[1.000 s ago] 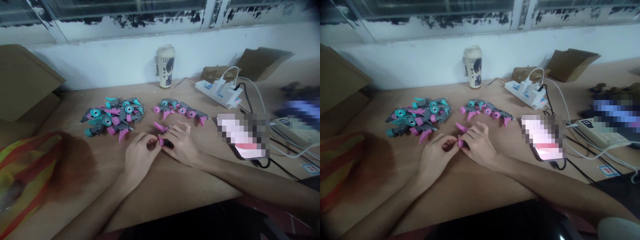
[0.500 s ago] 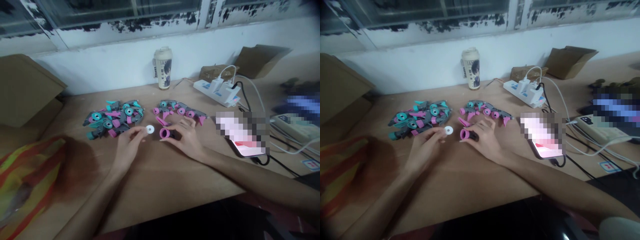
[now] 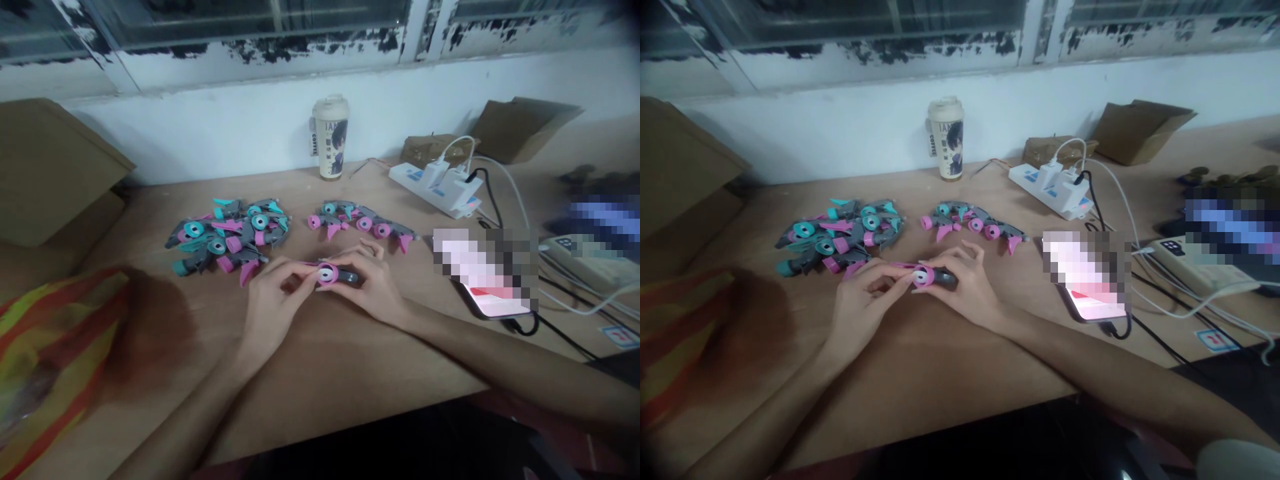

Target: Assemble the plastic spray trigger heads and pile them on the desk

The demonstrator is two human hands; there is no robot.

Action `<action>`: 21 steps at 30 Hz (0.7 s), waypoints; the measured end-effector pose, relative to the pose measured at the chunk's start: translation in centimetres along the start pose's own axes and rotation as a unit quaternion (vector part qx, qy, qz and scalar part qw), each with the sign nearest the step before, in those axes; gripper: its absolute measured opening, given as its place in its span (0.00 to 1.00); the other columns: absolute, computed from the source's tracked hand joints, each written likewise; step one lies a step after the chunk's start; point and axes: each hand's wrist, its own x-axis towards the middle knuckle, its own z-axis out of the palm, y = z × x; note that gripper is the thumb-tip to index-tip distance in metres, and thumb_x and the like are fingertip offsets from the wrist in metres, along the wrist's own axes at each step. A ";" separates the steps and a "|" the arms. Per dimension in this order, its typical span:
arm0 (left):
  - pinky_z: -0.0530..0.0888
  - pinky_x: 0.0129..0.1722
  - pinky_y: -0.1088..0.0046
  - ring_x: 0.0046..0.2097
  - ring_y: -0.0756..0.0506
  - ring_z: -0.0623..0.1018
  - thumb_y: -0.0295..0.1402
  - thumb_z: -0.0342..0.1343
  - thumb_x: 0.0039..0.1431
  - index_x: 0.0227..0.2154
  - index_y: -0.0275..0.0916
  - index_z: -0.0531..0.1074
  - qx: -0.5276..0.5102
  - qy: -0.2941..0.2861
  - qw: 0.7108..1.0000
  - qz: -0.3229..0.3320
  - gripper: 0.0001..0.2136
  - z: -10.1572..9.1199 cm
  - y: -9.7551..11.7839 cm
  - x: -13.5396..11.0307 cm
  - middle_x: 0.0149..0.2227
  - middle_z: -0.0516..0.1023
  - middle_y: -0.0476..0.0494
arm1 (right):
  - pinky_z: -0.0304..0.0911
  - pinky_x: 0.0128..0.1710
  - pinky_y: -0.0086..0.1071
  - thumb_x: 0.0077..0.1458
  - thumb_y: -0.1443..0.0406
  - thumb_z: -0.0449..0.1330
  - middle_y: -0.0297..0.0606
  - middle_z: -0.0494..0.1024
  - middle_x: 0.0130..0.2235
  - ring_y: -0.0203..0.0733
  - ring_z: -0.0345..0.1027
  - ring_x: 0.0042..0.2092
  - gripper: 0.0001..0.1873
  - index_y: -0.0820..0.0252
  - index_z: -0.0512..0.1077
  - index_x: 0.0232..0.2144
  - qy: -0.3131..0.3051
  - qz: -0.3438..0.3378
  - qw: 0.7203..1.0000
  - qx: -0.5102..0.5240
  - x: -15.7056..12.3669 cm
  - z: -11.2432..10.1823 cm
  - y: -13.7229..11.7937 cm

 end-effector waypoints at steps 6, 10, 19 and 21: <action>0.71 0.28 0.79 0.32 0.52 0.72 0.30 0.57 0.54 0.28 0.39 0.74 0.075 0.068 0.992 0.070 0.02 0.8 0.4 -0.6 0.32 0.73 0.48 | 0.46 0.56 0.43 0.49 0.58 0.64 0.32 0.79 0.37 0.39 0.71 0.41 0.12 0.53 0.71 0.37 -0.006 -0.010 1.000 0.003 -0.1 0.0 0.0; 0.72 0.29 0.78 0.33 0.51 0.72 0.28 0.57 0.52 0.30 0.40 0.74 0.085 0.058 0.991 0.089 0.03 0.9 0.3 -0.6 0.34 0.73 0.47 | 0.45 0.56 0.44 0.50 0.59 0.63 0.31 0.79 0.38 0.39 0.71 0.41 0.10 0.53 0.71 0.36 -0.009 -0.012 1.000 -0.004 -0.1 0.1 0.0; 0.71 0.29 0.77 0.33 0.50 0.73 0.30 0.56 0.52 0.29 0.40 0.73 0.097 0.015 0.994 0.043 0.02 1.0 0.0 -0.4 0.33 0.74 0.48 | 0.42 0.57 0.45 0.51 0.60 0.62 0.30 0.79 0.37 0.39 0.70 0.42 0.08 0.53 0.72 0.35 -0.021 -0.039 0.998 -0.047 -0.2 0.0 0.1; 0.70 0.30 0.76 0.33 0.50 0.73 0.31 0.56 0.52 0.28 0.41 0.73 0.097 0.013 0.995 0.031 0.02 1.1 0.0 -0.5 0.32 0.74 0.49 | 0.42 0.57 0.45 0.51 0.59 0.61 0.30 0.79 0.36 0.39 0.70 0.42 0.08 0.54 0.72 0.35 -0.023 -0.044 0.997 -0.060 -0.2 0.0 0.2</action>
